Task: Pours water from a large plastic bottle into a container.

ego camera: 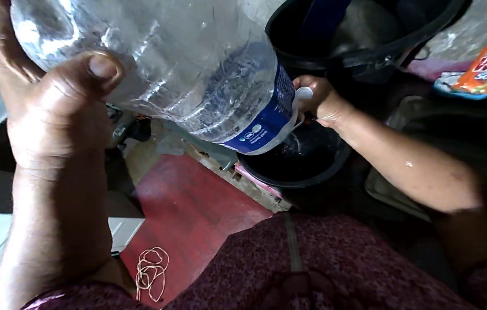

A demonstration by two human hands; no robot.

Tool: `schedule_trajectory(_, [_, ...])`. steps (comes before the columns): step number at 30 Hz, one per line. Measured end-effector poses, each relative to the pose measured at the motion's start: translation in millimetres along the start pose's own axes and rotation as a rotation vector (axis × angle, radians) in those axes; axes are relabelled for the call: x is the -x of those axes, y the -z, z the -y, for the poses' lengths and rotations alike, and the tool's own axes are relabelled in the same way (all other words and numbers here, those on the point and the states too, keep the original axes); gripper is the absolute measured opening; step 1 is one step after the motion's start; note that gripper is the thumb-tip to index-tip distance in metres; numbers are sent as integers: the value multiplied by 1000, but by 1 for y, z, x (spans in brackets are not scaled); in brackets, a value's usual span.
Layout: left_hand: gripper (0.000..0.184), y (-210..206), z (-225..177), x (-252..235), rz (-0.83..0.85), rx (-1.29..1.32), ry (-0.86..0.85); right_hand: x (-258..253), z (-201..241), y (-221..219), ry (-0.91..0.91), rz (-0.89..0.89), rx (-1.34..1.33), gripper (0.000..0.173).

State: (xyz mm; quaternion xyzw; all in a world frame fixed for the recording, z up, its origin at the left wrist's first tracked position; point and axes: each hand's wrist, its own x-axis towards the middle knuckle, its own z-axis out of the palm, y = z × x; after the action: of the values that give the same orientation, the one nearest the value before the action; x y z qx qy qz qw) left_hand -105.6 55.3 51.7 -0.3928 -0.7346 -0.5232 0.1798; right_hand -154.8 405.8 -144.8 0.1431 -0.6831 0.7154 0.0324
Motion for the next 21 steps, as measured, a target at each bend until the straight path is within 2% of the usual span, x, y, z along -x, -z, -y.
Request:
schedule_trajectory(8, [56, 4, 4, -3, -28, 9, 9, 0, 1, -1, -20, 3, -2, 24])
schedule_trajectory(13, [53, 4, 4, -5, 35, -5, 8, 1, 1, -1, -2, 10, 24, 26])
schedule_trajectory(18, [53, 5, 5, -8, -47, -7, 12, -1, -1, 0, -9, -2, 26, 21])
schedule_trajectory(21, [55, 5, 4, -10, 9, -4, 29, -1, -1, 0, -5, 12, 56, 21])
